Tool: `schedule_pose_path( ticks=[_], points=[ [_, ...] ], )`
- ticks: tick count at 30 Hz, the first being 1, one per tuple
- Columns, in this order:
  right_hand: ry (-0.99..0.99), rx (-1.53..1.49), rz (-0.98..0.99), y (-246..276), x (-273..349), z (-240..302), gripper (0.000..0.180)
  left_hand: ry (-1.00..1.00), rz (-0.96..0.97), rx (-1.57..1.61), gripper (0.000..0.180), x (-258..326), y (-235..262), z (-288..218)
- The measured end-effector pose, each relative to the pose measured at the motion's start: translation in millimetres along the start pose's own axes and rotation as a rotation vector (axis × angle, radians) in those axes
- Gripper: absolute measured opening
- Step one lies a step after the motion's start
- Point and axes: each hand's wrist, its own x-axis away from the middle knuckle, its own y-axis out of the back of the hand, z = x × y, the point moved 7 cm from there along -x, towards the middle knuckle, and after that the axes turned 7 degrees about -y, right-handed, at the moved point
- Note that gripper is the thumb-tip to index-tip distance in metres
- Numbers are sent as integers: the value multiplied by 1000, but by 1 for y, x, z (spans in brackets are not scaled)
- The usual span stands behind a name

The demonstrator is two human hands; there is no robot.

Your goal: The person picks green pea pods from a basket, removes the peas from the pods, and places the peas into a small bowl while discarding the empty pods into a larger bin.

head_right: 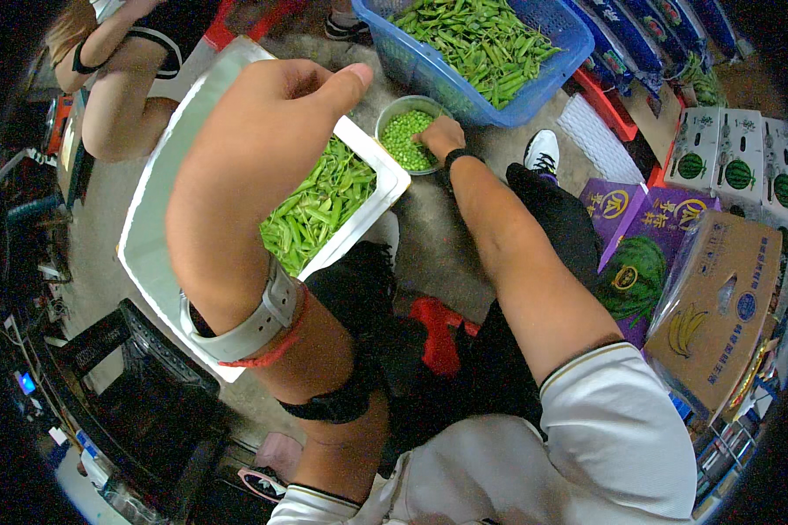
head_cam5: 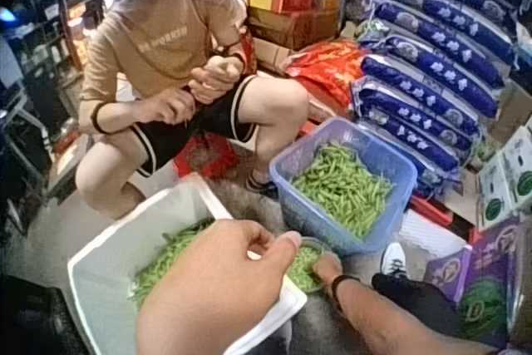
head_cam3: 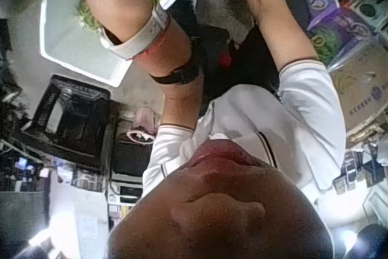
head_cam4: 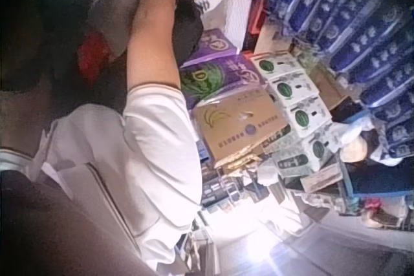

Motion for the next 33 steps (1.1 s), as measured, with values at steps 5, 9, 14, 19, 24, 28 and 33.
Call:
schedule_pose_path(
  ticks=[5,9,14,19,24,28,33],
  points=[
    [46,74,46,28,20,19,20,-14,-73,19,41,6,9,-8],
    [516,173,93,54,59,83,24,61,-28,10,44,6,15,-1],
    [525,-143,217,90,99,126,39,6,-63,-56,49,5,20,3],
    [917,-118,584,119,176,161,53,-2,-78,-26,47,9,25,2],
    [787,-56,59,171,65,129,37,-15,-85,-64,45,10,16,-7],
    [369,119,-227,189,-62,28,24,-76,-105,-84,43,10,6,-14],
    [487,62,-419,195,-109,0,18,-92,-54,-61,41,4,-12,-27]
  ],
)
